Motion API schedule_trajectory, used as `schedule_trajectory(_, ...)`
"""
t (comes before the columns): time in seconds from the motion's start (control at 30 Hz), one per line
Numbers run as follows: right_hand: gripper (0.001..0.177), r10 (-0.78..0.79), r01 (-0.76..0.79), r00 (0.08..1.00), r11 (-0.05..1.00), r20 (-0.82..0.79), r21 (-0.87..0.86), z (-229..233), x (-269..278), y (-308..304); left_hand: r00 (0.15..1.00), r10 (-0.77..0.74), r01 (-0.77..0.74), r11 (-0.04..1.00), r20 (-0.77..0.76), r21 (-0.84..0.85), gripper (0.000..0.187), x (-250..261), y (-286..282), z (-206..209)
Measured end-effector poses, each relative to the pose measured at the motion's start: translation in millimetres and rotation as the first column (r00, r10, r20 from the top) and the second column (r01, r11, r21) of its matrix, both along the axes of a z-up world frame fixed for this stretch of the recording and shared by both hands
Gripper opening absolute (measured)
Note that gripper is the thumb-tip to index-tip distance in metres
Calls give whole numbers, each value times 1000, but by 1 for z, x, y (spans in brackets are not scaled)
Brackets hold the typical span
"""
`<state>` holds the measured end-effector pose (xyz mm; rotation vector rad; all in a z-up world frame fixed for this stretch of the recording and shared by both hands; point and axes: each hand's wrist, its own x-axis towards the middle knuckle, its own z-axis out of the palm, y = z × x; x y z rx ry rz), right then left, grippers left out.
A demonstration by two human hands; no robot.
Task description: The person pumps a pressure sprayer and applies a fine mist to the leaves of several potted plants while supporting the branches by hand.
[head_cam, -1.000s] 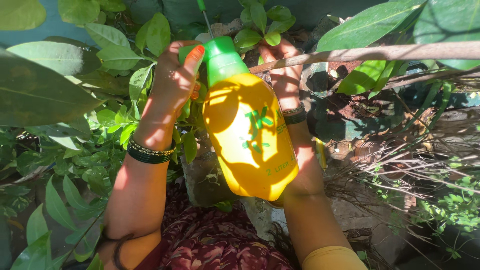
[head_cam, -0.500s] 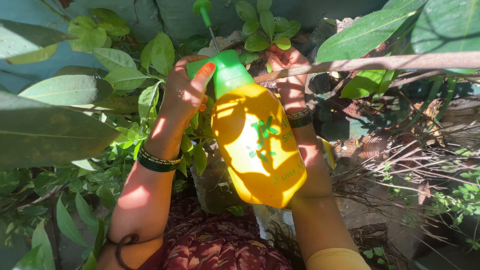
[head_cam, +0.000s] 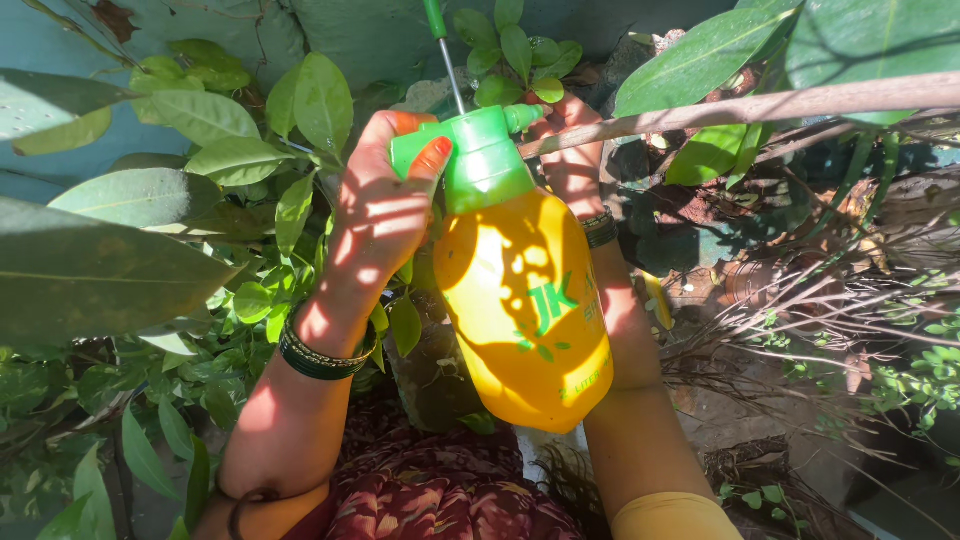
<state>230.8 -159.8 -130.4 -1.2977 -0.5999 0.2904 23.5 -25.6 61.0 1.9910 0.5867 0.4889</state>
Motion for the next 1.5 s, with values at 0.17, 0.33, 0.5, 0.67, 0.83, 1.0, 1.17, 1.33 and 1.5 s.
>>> schedule_trajectory(0.17,13,212,-164,955,960,-206,227,0,4,1,979,43,-60,995,-201,-79,29,-2,-8,6)
schedule_trajectory(0.33,15,686,-257,513,696,-516,671,6,14,2,970,-146,115,981,196,159,22,-2,0,-7)
schedule_trajectory(0.5,15,712,-330,401,699,-576,635,22,10,-3,995,-101,95,944,-4,-316,25,1,8,-10)
schedule_trajectory(0.67,12,239,-197,948,959,-209,204,11,6,3,992,-123,118,870,20,-478,25,4,19,-24)
schedule_trajectory(0.83,19,24,18,965,987,260,-161,11,5,1,983,-180,175,848,40,-500,30,8,32,-34)
schedule_trajectory(1.0,22,17,3,984,993,180,-114,-17,14,-2,977,-210,189,796,31,-575,32,8,34,-33)
schedule_trajectory(1.17,26,303,-137,847,919,-437,370,-48,41,9,961,-236,275,811,141,-517,29,-1,26,-30)
schedule_trajectory(1.33,25,324,-84,821,883,-470,462,-45,37,6,977,-179,213,791,117,-574,28,2,17,-20)
schedule_trajectory(1.5,18,147,-135,987,980,-72,147,-49,35,6,992,-119,125,909,39,-397,26,-6,6,-11)
